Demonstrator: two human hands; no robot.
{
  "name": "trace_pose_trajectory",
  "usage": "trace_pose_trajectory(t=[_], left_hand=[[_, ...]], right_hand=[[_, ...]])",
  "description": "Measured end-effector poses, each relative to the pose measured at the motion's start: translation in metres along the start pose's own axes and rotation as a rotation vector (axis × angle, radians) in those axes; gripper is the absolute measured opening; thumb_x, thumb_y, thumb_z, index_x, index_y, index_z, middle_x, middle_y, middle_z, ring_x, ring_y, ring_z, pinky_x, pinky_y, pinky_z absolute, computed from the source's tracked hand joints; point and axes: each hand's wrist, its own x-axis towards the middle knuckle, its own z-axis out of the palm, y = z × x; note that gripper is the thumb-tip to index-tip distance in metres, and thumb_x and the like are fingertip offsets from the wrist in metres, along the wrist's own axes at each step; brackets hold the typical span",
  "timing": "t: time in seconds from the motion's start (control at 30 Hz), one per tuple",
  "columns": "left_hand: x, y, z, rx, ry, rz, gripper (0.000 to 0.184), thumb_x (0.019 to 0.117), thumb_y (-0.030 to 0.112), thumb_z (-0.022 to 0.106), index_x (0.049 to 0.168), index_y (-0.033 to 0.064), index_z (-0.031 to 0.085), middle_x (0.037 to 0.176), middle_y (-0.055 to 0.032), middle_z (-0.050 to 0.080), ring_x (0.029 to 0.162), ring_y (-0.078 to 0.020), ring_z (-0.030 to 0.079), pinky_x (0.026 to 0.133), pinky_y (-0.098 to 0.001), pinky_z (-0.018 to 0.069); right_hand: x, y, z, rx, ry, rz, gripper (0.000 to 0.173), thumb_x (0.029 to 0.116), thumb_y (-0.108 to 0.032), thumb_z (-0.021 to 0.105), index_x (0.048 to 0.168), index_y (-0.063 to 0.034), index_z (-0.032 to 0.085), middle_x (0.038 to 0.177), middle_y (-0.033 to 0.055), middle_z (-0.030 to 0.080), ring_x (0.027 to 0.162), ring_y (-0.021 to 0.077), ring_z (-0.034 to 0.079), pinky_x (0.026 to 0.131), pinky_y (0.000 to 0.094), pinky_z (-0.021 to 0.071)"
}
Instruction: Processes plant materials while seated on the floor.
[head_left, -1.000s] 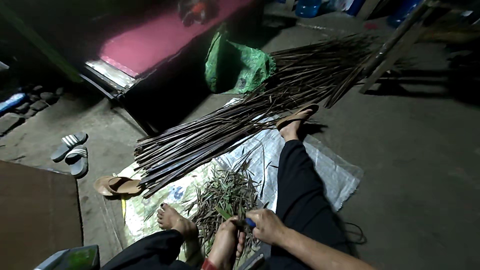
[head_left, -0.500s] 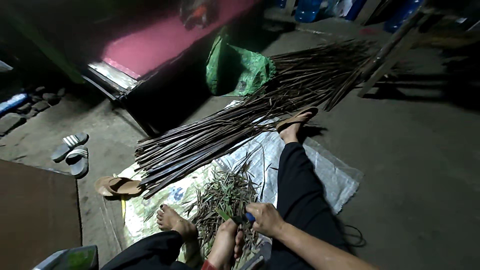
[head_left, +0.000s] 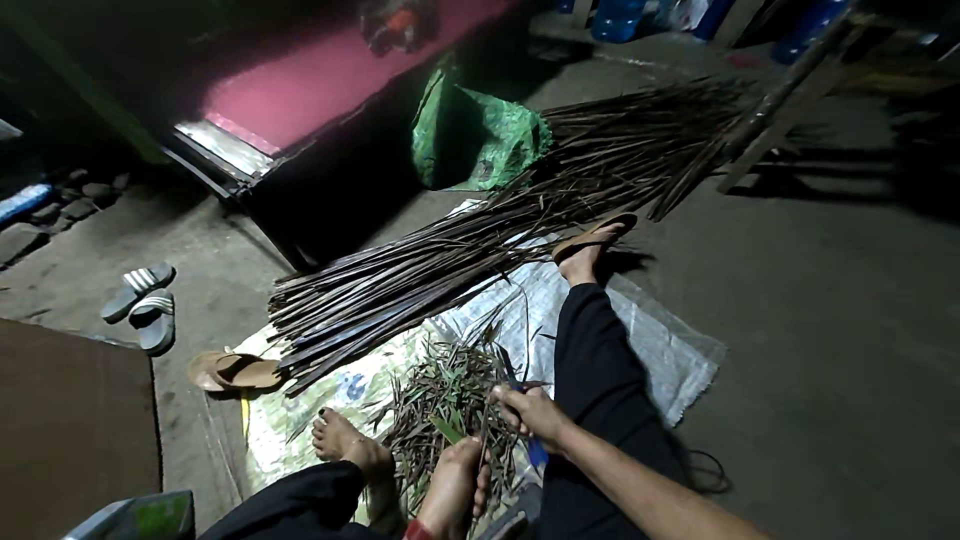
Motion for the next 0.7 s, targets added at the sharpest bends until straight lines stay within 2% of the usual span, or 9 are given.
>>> trace_pose_trajectory(t=[0.07, 0.2, 0.23, 0.3, 0.33, 0.4, 0.43, 0.53, 0.7], left_hand=[[-0.002, -0.001, -0.001, 0.016, -0.022, -0.002, 0.037, 0.114, 0.022, 0.028, 0.094, 0.0057, 0.054, 0.057, 0.0025, 0.047, 0.04, -0.0024, 0.042, 0.038, -0.0151, 0.0373], [-0.005, -0.005, -0.005, 0.018, -0.038, 0.026, 0.036, 0.1134, 0.019, 0.028, 0.095, 0.0045, 0.055, 0.058, 0.002, 0.048, 0.039, -0.0019, 0.042, 0.037, -0.0148, 0.0374], [-0.005, -0.004, -0.006, 0.013, -0.028, 0.028, 0.036, 0.1135, 0.019, 0.028, 0.094, 0.005, 0.054, 0.058, 0.0024, 0.048, 0.039, -0.0016, 0.041, 0.037, -0.0145, 0.036], [-0.003, -0.003, -0.005, -0.008, 0.002, 0.019, 0.036, 0.114, 0.02, 0.027, 0.093, 0.0061, 0.052, 0.056, 0.0033, 0.045, 0.038, -0.0015, 0.039, 0.036, -0.0143, 0.0347], [-0.001, -0.003, -0.004, -0.018, 0.012, 0.014, 0.036, 0.114, 0.02, 0.027, 0.092, 0.0064, 0.052, 0.055, 0.0036, 0.044, 0.038, -0.0016, 0.038, 0.036, -0.0145, 0.0343], [0.0, -0.001, -0.002, -0.026, 0.025, 0.013, 0.034, 0.1133, 0.018, 0.028, 0.092, 0.0067, 0.052, 0.054, 0.0037, 0.043, 0.037, -0.0019, 0.038, 0.036, -0.0147, 0.0339], [0.0, -0.001, -0.001, -0.025, 0.034, 0.006, 0.034, 0.1134, 0.019, 0.028, 0.093, 0.007, 0.052, 0.054, 0.0032, 0.043, 0.037, -0.0025, 0.038, 0.035, -0.0151, 0.0335], [-0.002, -0.001, 0.001, -0.024, 0.037, -0.009, 0.034, 0.1138, 0.021, 0.027, 0.094, 0.008, 0.051, 0.054, 0.0028, 0.042, 0.037, -0.0032, 0.038, 0.035, -0.0153, 0.0332], [-0.004, -0.004, -0.002, -0.039, -0.009, 0.009, 0.033, 0.1131, 0.019, 0.028, 0.096, 0.0068, 0.053, 0.055, 0.0031, 0.044, 0.037, -0.002, 0.039, 0.035, -0.0146, 0.0348]], right_hand=[[0.002, -0.001, 0.007, 0.141, -0.053, 0.033, 0.014, 0.1061, -0.011, 0.052, 0.098, -0.0027, 0.06, 0.055, -0.0068, 0.043, 0.042, 0.0021, 0.038, 0.043, 0.0186, 0.0358], [0.017, -0.004, 0.0, 0.001, 0.143, 0.009, 0.015, 0.1065, -0.014, 0.055, 0.103, -0.0009, 0.061, 0.061, -0.0034, 0.043, 0.046, 0.0055, 0.039, 0.046, 0.0219, 0.037], [0.014, -0.003, -0.002, -0.133, 0.138, -0.027, 0.018, 0.1061, -0.015, 0.055, 0.106, 0.0011, 0.063, 0.068, 0.0009, 0.05, 0.054, 0.0086, 0.045, 0.053, 0.0255, 0.0416], [-0.004, -0.001, -0.002, -0.467, -0.01, -0.114, 0.028, 0.106, -0.016, 0.053, 0.117, 0.0058, 0.066, 0.095, 0.0169, 0.066, 0.085, 0.0239, 0.063, 0.083, 0.0418, 0.0522], [-0.014, 0.003, 0.001, -0.629, -0.091, -0.165, 0.028, 0.1041, -0.014, 0.052, 0.118, 0.0052, 0.067, 0.101, 0.0215, 0.069, 0.093, 0.0311, 0.066, 0.088, 0.0496, 0.0526], [-0.032, 0.01, 0.011, -0.898, -0.229, -0.224, 0.026, 0.0955, -0.006, 0.056, 0.117, 0.004, 0.068, 0.104, 0.0255, 0.071, 0.101, 0.0413, 0.069, 0.089, 0.0607, 0.0518], [-0.036, 0.014, 0.015, -0.976, -0.262, -0.25, 0.024, 0.0927, -0.004, 0.059, 0.113, 0.0047, 0.067, 0.104, 0.0256, 0.071, 0.102, 0.0425, 0.069, 0.088, 0.0615, 0.0516], [-0.035, 0.018, 0.018, -1.086, -0.258, -0.326, 0.019, 0.0889, -0.001, 0.061, 0.105, 0.0062, 0.067, 0.103, 0.0248, 0.071, 0.1, 0.042, 0.069, 0.085, 0.0603, 0.0523], [-0.02, 0.021, 0.007, -1.155, -0.164, -0.439, 0.018, 0.0858, -0.002, 0.065, 0.101, 0.0065, 0.068, 0.101, 0.0244, 0.071, 0.096, 0.0415, 0.07, 0.08, 0.0581, 0.054]])
